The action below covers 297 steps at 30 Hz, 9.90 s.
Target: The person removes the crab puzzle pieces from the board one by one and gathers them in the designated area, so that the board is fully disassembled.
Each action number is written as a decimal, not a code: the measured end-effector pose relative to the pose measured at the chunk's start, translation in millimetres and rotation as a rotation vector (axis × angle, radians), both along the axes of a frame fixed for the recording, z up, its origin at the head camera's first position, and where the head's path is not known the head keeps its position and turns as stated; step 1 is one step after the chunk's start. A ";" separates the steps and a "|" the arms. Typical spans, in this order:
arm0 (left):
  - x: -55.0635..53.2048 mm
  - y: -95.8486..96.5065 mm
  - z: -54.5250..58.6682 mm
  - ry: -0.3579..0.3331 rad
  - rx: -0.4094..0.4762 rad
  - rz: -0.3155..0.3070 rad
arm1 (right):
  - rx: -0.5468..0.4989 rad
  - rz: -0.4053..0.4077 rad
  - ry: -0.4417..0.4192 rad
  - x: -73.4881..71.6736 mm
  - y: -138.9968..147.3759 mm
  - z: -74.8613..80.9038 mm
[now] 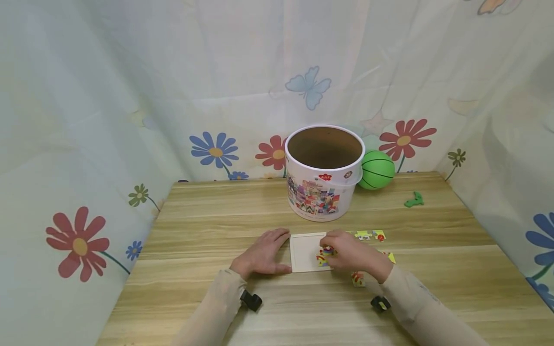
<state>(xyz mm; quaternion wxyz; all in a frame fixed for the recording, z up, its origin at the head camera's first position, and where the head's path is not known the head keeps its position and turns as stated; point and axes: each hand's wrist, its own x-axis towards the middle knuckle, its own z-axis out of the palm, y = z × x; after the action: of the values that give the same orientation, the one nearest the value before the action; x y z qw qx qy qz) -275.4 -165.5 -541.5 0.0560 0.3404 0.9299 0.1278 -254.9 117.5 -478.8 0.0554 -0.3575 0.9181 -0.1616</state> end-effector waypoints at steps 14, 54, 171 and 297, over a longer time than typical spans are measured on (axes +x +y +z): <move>0.0 0.0 -1.1 -0.018 -0.004 0.009 | 0.038 -0.088 -0.020 10.1 31.6 -5.1; 1.3 0.8 -6.3 0.005 0.006 0.004 | 0.002 -0.089 0.106 43.4 91.9 -24.9; 5.2 -0.4 -3.2 -0.020 -0.007 0.024 | -0.030 0.007 0.035 6.4 19.1 -6.0; 4.8 -0.2 -0.7 -0.003 -0.008 0.023 | 0.023 0.109 0.037 4.6 7.3 -4.6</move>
<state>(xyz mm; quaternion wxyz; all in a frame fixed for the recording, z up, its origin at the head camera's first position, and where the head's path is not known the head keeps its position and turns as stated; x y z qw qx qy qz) -270.6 -165.7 -542.2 0.0574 0.3294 0.9341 0.1255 -250.3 124.8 -483.4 0.0511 -0.4092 0.9000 -0.1411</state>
